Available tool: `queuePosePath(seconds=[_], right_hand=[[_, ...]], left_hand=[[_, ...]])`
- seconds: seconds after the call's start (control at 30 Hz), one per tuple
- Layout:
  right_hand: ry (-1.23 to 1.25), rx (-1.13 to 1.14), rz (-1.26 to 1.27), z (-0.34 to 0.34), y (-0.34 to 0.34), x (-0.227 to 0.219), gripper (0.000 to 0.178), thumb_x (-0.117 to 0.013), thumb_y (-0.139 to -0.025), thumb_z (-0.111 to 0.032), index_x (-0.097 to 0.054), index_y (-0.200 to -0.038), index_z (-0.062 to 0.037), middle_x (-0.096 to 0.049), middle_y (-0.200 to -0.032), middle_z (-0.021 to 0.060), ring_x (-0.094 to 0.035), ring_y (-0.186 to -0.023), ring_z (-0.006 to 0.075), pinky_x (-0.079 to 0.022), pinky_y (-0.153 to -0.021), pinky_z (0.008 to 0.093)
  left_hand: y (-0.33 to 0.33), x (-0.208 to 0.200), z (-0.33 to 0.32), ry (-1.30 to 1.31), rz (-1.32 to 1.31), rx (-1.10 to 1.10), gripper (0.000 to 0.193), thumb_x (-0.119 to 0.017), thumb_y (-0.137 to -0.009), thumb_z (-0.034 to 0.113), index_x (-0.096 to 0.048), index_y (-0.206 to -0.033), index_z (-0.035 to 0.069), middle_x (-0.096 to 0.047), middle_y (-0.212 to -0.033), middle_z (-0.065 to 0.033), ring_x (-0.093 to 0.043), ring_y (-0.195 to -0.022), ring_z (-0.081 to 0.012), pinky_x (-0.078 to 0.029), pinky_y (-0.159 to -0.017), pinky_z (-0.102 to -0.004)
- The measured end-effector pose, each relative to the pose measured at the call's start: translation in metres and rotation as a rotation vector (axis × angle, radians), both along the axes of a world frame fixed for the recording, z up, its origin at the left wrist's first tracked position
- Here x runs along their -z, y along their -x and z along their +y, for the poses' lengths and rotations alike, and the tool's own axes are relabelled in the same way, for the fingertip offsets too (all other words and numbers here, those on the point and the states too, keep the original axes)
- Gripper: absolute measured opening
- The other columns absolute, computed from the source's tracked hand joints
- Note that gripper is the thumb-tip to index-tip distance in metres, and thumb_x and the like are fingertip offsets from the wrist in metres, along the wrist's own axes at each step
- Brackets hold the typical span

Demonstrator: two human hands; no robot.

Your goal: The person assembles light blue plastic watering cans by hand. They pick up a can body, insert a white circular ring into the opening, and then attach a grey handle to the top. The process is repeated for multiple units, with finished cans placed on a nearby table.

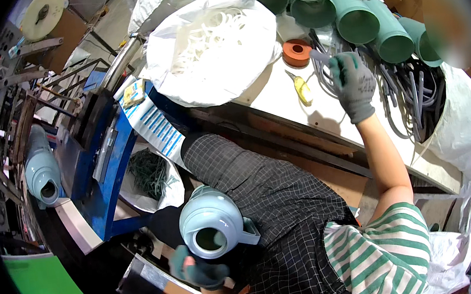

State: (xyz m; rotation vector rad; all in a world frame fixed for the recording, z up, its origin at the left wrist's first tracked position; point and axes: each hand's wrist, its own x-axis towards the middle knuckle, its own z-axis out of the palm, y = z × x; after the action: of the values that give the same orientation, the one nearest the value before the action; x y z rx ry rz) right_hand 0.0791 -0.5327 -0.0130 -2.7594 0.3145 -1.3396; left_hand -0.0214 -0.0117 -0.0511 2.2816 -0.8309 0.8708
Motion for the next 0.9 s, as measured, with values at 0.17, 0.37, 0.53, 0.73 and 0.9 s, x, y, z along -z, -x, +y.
queuePosePath(seconds=[0.17, 0.37, 0.53, 0.73, 0.9], right_hand=[[0.001, -0.628, -0.173, 0.128, -0.010, -0.035, 0.031, -0.086, -0.077, -0.016, -0.070, -0.102, -0.0092, -0.075, -0.095, 0.0092, -0.073, -0.078, 0.0257, -0.057, -0.066, 0.0382], [-0.576, -1.472, -0.052, 0.253, -0.031, -0.052, 0.031, -0.088, -0.082, -0.023, -0.072, -0.104, -0.0059, -0.074, -0.101, 0.0094, -0.073, -0.089, 0.0271, -0.059, -0.076, 0.0392], [-0.593, -1.658, 0.273, 0.285, -0.020, -0.032, 0.092, -0.093, -0.066, -0.055, -0.059, -0.137, -0.0059, -0.061, -0.137, 0.0221, -0.062, -0.122, 0.0432, -0.051, -0.100, 0.0553], [-0.316, -1.641, 0.439, 0.303, -0.009, -0.005, 0.072, -0.097, -0.063, -0.041, -0.071, -0.122, -0.0087, -0.070, -0.131, 0.0155, -0.067, -0.122, 0.0402, -0.051, -0.106, 0.0567], [-0.813, -1.769, 0.353, 0.286, -0.016, 0.009, 0.100, -0.099, -0.060, -0.037, -0.054, -0.142, -0.0017, -0.063, -0.136, 0.0273, -0.066, -0.123, 0.0397, -0.055, -0.105, 0.0539]], left_hand=[[-0.036, -0.029, 0.006, 0.135, 0.093, -0.277, 0.068, -0.060, -0.102, 0.035, -0.036, -0.158, 0.002, -0.045, -0.153, -0.0248, -0.052, -0.135, -0.0400, -0.045, -0.113, -0.0524], [-0.061, -0.032, -0.002, 0.087, 0.166, -0.128, 0.041, -0.066, -0.095, 0.038, -0.060, -0.107, 0.000, -0.067, -0.099, -0.0184, -0.064, -0.084, -0.0375, -0.053, -0.080, -0.0457], [-0.045, -0.011, 0.015, 1.116, 0.384, -0.461, 0.024, -0.046, -0.109, 0.020, -0.060, -0.114, 0.001, -0.042, -0.074, 0.0072, -0.039, -0.065, -0.0029, -0.027, -0.057, -0.0197], [-0.081, -0.047, 0.033, 1.687, 0.311, -0.481, 0.018, -0.054, -0.111, 0.027, -0.058, -0.109, 0.010, -0.037, -0.075, 0.0056, -0.038, -0.062, -0.0065, -0.033, -0.058, -0.0251], [-0.081, -0.007, 0.024, 1.730, 0.566, -0.059, 0.029, -0.050, -0.112, 0.035, -0.059, -0.118, 0.007, -0.045, -0.077, 0.0041, -0.043, -0.062, -0.0076, -0.034, -0.053, -0.0247]])
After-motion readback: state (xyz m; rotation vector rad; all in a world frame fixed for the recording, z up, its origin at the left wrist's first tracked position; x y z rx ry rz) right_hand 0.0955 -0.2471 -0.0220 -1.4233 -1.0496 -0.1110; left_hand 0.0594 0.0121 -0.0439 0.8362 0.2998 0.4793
